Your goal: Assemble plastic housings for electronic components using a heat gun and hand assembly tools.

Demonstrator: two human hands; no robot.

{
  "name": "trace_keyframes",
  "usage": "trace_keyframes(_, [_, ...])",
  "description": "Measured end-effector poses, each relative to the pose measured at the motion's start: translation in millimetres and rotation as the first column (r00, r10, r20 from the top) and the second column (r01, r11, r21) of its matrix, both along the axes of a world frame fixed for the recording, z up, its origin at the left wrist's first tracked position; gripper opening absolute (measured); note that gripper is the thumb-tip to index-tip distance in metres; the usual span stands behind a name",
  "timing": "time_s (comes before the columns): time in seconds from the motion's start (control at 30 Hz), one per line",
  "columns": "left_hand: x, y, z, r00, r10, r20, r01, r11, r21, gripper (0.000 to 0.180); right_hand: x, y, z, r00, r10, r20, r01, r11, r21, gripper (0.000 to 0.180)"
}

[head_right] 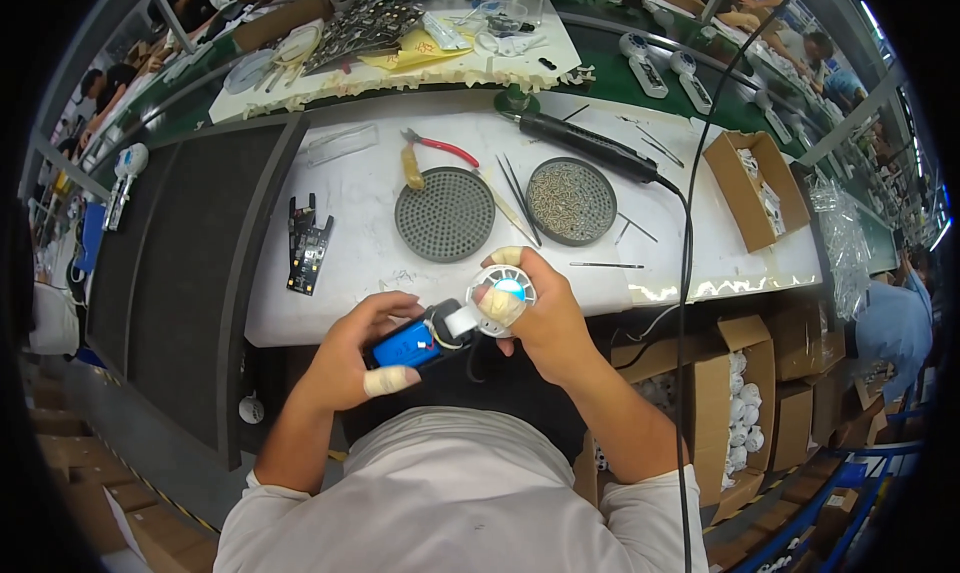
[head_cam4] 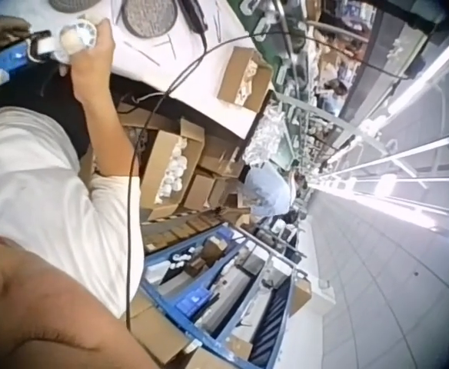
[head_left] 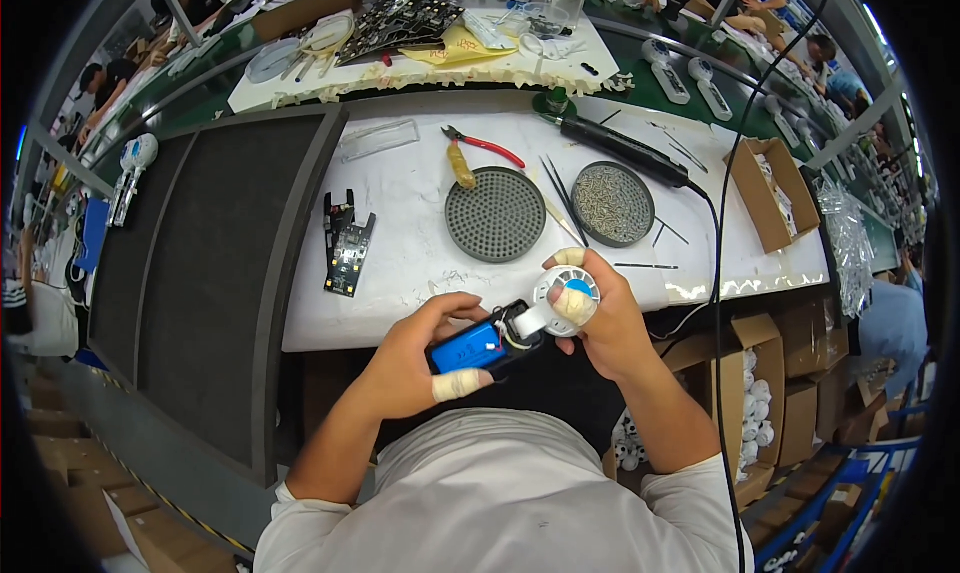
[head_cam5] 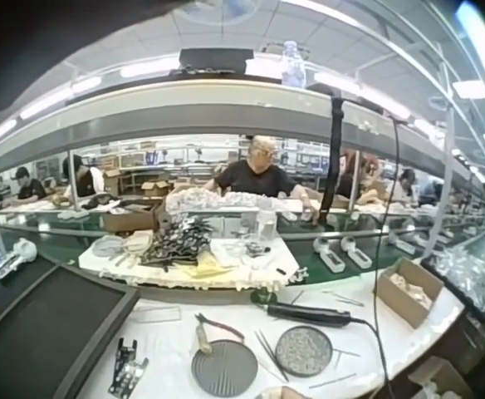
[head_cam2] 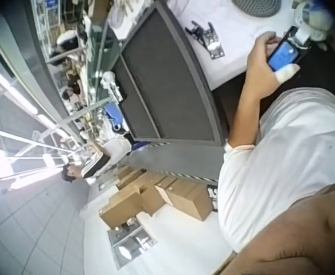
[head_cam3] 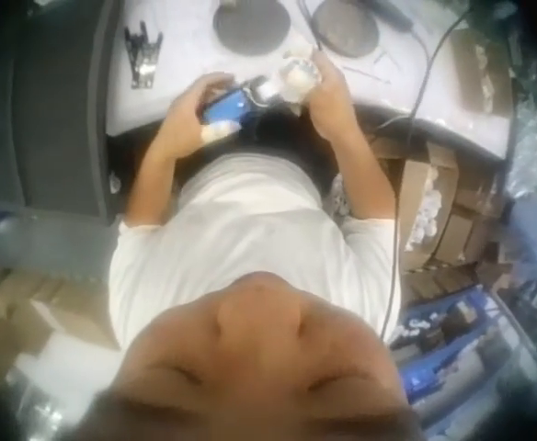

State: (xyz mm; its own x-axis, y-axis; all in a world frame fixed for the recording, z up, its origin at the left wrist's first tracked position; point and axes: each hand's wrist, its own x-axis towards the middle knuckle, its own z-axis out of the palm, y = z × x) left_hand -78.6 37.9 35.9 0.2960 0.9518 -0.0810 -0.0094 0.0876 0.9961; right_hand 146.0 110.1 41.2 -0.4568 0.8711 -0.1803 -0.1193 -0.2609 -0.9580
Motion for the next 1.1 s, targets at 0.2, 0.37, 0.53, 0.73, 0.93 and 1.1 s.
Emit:
trace_keyframes(0.2, [-10.2,-4.0,-28.3,0.869,0.298,-0.396,-0.018,0.817,0.576,0.028,-9.7,2.2,-1.7,0.993,-0.117,-0.031,0.115,0.992,-0.052,0.033])
trace_keyframes(0.37, [-13.1,9.0,-35.5,0.897,0.337,-0.285,-0.181,0.870,0.458,0.014,-19.1,2.6,-4.5,0.987,-0.157,-0.022,0.157,0.988,-0.011,0.032])
trace_keyframes(0.53, [-25.6,21.1,-41.2,0.901,0.433,0.010,-0.409,0.843,0.349,0.009,-15.1,1.9,-1.4,0.976,-0.207,-0.073,0.207,0.978,-0.019,0.033])
trace_keyframes(0.73, [-44.9,30.6,-35.3,0.852,0.489,-0.187,-0.399,0.838,0.373,0.006,-8.9,0.0,-6.4,0.968,-0.241,-0.071,0.241,0.970,-0.018,0.034])
trace_keyframes(0.93, [-54.4,38.5,-32.2,0.797,0.503,-0.335,-0.387,0.851,0.355,0.006,-3.6,-5.6,-7.8,0.971,-0.237,-0.035,0.238,0.971,-0.002,0.036])
trace_keyframes(1.1, [-57.4,44.3,-32.5,0.716,0.552,-0.427,-0.387,0.823,0.415,0.009,-0.6,-9.2,-8.7,0.969,-0.245,-0.029,0.245,0.969,-0.018,0.038])
